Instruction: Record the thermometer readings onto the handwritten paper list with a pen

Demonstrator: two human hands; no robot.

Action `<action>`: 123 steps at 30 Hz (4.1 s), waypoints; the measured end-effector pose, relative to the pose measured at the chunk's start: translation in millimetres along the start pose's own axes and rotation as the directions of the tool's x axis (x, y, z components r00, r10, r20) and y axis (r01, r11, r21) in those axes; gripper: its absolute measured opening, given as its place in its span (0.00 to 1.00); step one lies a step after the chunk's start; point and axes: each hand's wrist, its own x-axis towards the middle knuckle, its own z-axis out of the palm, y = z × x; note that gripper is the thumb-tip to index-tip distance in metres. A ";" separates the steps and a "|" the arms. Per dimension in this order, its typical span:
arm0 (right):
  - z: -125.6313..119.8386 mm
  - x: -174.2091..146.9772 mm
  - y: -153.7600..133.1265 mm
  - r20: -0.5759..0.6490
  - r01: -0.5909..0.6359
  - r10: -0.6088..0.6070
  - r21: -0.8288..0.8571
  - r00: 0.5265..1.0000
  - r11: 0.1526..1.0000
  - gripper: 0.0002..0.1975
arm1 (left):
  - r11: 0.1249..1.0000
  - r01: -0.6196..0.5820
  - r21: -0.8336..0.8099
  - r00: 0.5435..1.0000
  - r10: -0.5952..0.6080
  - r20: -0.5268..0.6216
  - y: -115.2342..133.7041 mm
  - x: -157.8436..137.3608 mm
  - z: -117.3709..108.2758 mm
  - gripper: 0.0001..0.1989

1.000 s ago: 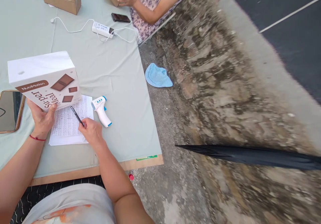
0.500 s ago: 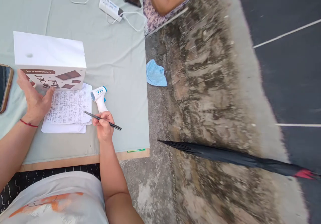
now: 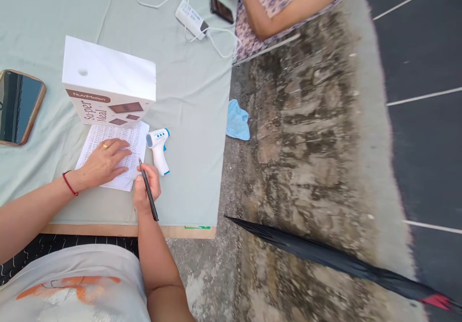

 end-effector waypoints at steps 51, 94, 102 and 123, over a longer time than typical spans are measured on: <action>-2.0 10.3 17.3 0.147 0.023 0.013 -0.240 0.989 0.970 0.09 | 0.998 0.034 0.059 0.997 -0.038 0.062 6.0 -0.3 -1.0 0.19; -2.6 10.3 17.6 0.135 0.014 0.024 -0.277 0.990 0.961 0.09 | 0.999 0.041 0.025 0.995 -0.043 0.091 2.9 0.2 -2.0 0.19; -1.5 9.3 18.0 0.082 -0.031 0.056 -0.272 0.995 0.962 0.09 | 0.998 0.043 0.041 0.994 -0.047 0.100 3.4 0.3 -1.7 0.17; 7.0 13.2 43.0 0.059 0.305 -0.304 -0.355 0.951 0.884 0.13 | 0.975 0.131 -0.182 0.870 -0.201 -0.450 -12.7 -0.8 -18.4 0.14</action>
